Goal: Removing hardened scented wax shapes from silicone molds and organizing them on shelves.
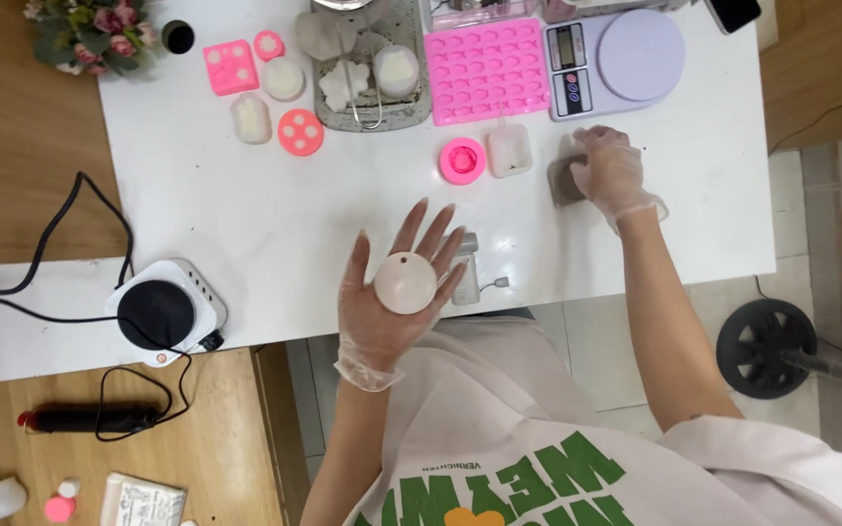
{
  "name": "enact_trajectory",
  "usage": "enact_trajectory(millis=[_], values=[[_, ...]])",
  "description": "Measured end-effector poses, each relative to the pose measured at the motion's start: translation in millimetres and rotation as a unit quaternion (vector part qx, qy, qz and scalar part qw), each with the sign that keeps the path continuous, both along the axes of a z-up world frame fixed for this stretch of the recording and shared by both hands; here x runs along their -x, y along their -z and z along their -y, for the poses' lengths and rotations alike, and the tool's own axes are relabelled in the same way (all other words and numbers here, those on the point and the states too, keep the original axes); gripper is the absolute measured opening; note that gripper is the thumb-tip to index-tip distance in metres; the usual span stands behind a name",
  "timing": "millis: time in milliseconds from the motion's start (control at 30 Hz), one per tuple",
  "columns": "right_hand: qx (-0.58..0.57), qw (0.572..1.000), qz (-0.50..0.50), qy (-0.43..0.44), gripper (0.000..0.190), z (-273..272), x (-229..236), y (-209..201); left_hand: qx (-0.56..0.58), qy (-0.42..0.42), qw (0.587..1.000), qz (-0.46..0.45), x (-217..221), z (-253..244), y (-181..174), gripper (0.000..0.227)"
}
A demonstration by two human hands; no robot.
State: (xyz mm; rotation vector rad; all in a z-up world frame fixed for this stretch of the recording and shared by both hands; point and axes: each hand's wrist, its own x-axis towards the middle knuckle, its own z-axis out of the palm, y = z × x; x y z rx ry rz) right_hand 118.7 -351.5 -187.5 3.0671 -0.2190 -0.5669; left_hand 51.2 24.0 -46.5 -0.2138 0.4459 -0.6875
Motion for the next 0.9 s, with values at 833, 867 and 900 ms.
enact_trajectory(millis=[833, 867, 900], values=[[-0.363, 0.753, 0.548, -0.001, 0.097, -188, 123, -292, 0.074, 0.107, 0.969, 0.209, -35, 109, -174, 0.079], [-0.364, 0.745, 0.559, 0.0, 0.095, -190, 122, -296, 0.1, 0.1, 0.971, 0.194, -35, 110, -177, 0.077], [-0.361, 0.743, 0.563, -0.002, 0.095, -191, 121, -295, 0.102, 0.101, 0.969, 0.199, -35, 108, -182, 0.077]])
